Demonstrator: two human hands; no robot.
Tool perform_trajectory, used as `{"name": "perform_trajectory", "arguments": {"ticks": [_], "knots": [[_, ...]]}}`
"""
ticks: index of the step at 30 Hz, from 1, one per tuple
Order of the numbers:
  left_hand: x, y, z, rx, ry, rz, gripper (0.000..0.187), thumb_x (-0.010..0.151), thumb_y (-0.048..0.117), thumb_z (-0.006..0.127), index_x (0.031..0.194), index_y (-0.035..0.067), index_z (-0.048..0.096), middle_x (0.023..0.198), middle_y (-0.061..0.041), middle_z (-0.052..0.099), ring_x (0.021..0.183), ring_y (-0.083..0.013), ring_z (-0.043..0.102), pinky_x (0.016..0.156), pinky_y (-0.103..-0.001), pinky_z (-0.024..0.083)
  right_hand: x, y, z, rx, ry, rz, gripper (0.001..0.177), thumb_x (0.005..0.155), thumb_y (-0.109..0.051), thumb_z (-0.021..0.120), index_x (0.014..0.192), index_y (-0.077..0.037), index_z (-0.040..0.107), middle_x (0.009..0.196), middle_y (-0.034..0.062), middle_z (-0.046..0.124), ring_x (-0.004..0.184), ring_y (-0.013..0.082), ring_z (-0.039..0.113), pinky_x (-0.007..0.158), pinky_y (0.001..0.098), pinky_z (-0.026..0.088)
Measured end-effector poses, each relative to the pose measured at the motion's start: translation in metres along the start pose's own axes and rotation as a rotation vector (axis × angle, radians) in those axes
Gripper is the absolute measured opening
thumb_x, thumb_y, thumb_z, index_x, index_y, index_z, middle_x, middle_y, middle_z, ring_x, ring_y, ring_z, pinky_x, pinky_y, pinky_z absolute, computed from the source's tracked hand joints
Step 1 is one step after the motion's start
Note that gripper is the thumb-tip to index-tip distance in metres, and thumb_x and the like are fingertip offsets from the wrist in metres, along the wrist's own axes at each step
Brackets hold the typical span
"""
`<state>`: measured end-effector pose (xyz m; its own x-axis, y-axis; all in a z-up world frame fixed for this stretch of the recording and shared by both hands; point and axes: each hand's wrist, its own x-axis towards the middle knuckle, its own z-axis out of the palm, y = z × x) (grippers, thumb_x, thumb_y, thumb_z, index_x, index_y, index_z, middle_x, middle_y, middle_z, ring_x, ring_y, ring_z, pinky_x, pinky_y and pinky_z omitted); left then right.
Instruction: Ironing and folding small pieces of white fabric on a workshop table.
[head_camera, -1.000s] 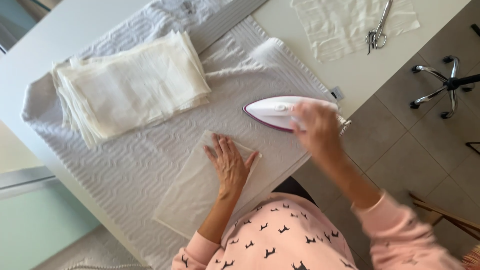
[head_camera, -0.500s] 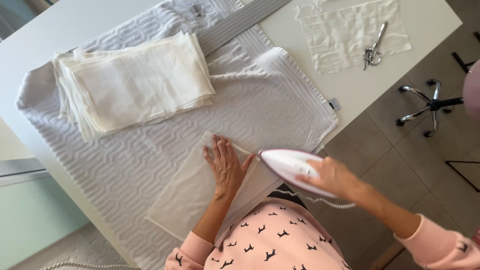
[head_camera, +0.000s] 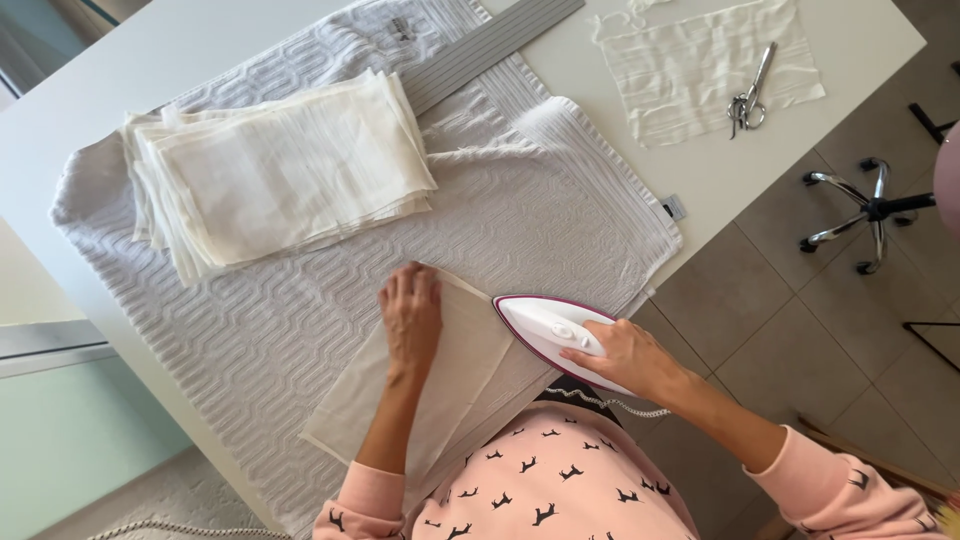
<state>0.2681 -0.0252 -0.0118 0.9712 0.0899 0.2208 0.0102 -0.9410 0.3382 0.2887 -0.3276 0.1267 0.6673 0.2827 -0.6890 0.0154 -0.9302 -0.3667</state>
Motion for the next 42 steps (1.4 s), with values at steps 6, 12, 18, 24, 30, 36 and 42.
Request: {"name": "perform_trajectory", "arguments": {"ticks": [6, 12, 18, 24, 30, 36, 42], "knots": [[0.007, -0.025, -0.018, -0.320, 0.138, -0.236, 0.018, 0.098, 0.008, 0.064, 0.115, 0.012, 0.061, 0.102, -0.004, 0.056, 0.096, -0.0243, 0.062, 0.083, -0.038, 0.048, 0.005, -0.014, -0.007, -0.022, 0.008, -0.011, 0.049, 0.087, -0.064, 0.062, 0.088, -0.015, 0.065, 0.079, 0.0251, 0.071, 0.083, 0.0427, 0.073, 0.072, 0.0491, 0.057], [0.027, -0.007, -0.037, -0.414, -0.066, -0.436, 0.018, 0.100, 0.027, 0.069, 0.108, 0.011, 0.066, 0.097, -0.008, 0.063, 0.090, -0.0256, 0.067, 0.076, -0.038, 0.052, 0.007, -0.013, -0.006, -0.018, -0.023, 0.002, 0.048, 0.087, -0.061, 0.062, 0.090, -0.013, 0.067, 0.085, 0.0265, 0.072, 0.088, 0.0437, 0.074, 0.076, 0.0509, 0.058], [0.035, -0.007, -0.035, -0.341, -0.062, -0.392, 0.020, 0.088, 0.028, 0.080, 0.095, 0.015, 0.066, 0.092, -0.005, 0.065, 0.089, -0.0271, 0.066, 0.074, -0.040, 0.051, 0.011, -0.008, -0.001, -0.018, 0.000, 0.004, 0.051, 0.087, -0.063, 0.063, 0.090, -0.013, 0.067, 0.083, 0.0251, 0.073, 0.086, 0.0424, 0.074, 0.075, 0.0504, 0.059], [0.036, -0.004, -0.040, -0.305, -0.108, -0.437, 0.026, 0.084, 0.032, 0.083, 0.091, 0.013, 0.066, 0.088, -0.006, 0.064, 0.088, -0.0293, 0.064, 0.074, -0.043, 0.053, 0.009, -0.008, -0.001, -0.017, -0.014, -0.001, 0.050, 0.086, -0.064, 0.062, 0.094, -0.014, 0.068, 0.088, 0.0262, 0.072, 0.092, 0.0451, 0.073, 0.078, 0.0524, 0.057], [0.038, -0.003, -0.041, -0.335, -0.069, -0.476, 0.017, 0.087, 0.033, 0.082, 0.085, 0.020, 0.070, 0.086, 0.001, 0.067, 0.086, -0.0233, 0.064, 0.072, -0.039, 0.054, 0.011, -0.003, 0.003, -0.029, -0.009, -0.001, 0.052, 0.087, -0.064, 0.062, 0.094, -0.012, 0.067, 0.086, 0.0267, 0.072, 0.090, 0.0455, 0.073, 0.077, 0.0523, 0.058], [0.039, -0.004, -0.029, -0.355, -0.004, -0.444, 0.018, 0.087, 0.029, 0.081, 0.083, 0.018, 0.068, 0.085, 0.000, 0.065, 0.081, -0.0239, 0.063, 0.067, -0.041, 0.053, 0.010, -0.006, 0.000, -0.040, -0.007, -0.019, 0.049, 0.087, -0.061, 0.062, 0.092, -0.012, 0.066, 0.083, 0.0273, 0.071, 0.088, 0.0463, 0.073, 0.075, 0.0533, 0.058], [0.038, -0.001, -0.028, -0.295, 0.032, -0.426, 0.017, 0.089, 0.027, 0.081, 0.085, 0.018, 0.068, 0.085, 0.002, 0.065, 0.080, -0.0198, 0.063, 0.066, -0.037, 0.054, 0.019, -0.015, 0.000, -0.055, 0.018, -0.040, 0.053, 0.088, -0.064, 0.061, 0.090, -0.012, 0.065, 0.081, 0.0267, 0.071, 0.086, 0.0456, 0.074, 0.073, 0.0533, 0.058]]}}
